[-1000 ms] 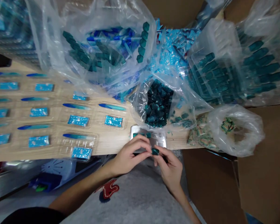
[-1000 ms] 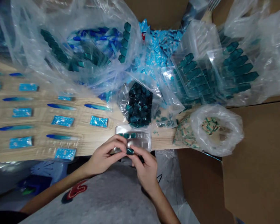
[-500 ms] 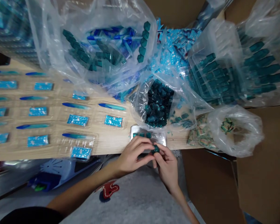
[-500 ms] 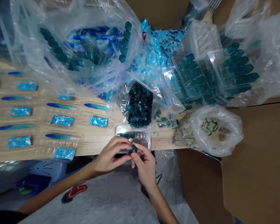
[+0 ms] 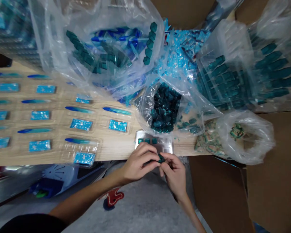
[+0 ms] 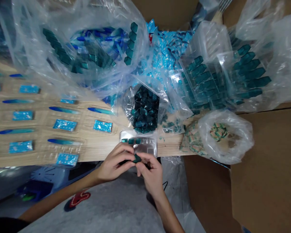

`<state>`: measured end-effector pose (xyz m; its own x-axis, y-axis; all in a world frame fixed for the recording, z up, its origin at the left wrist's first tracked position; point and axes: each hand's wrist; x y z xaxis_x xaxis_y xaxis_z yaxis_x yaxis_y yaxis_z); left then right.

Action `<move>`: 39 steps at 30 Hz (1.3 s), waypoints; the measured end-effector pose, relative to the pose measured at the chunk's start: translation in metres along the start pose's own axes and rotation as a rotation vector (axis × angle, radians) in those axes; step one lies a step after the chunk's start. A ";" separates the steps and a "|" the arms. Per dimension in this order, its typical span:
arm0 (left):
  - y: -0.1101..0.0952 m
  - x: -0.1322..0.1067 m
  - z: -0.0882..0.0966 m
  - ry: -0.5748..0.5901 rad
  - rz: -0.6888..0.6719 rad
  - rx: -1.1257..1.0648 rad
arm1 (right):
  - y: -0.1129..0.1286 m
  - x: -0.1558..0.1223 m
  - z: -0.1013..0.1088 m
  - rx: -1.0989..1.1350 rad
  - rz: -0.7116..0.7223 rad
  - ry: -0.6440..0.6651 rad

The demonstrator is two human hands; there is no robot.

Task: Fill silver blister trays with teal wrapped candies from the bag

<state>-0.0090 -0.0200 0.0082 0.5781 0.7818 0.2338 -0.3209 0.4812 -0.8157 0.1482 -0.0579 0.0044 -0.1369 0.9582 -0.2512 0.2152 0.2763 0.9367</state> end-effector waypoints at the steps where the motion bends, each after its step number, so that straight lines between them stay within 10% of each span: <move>1: 0.000 0.000 -0.002 0.004 0.015 -0.011 | -0.002 -0.001 0.000 -0.020 -0.006 -0.003; 9: 0.010 -0.010 -0.010 0.051 0.133 0.031 | -0.003 0.012 0.032 -0.416 0.014 -0.082; 15: 0.025 -0.023 0.002 -0.034 0.192 0.126 | 0.000 0.046 0.054 -0.980 0.231 0.231; 39: 0.053 -0.024 -0.008 0.045 0.163 0.451 | -0.007 0.043 0.055 -1.218 0.196 0.271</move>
<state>-0.0337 -0.0160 -0.0453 0.5216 0.8484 0.0908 -0.6978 0.4854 -0.5268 0.1936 -0.0145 -0.0269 -0.4284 0.8894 -0.1597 -0.7537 -0.2541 0.6061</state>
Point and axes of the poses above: each hand's wrist, its own x-axis towards the middle knuckle, its own z-axis out of the back of the hand, y = z × x, and after that the axes turned 9 degrees about y, right-handed
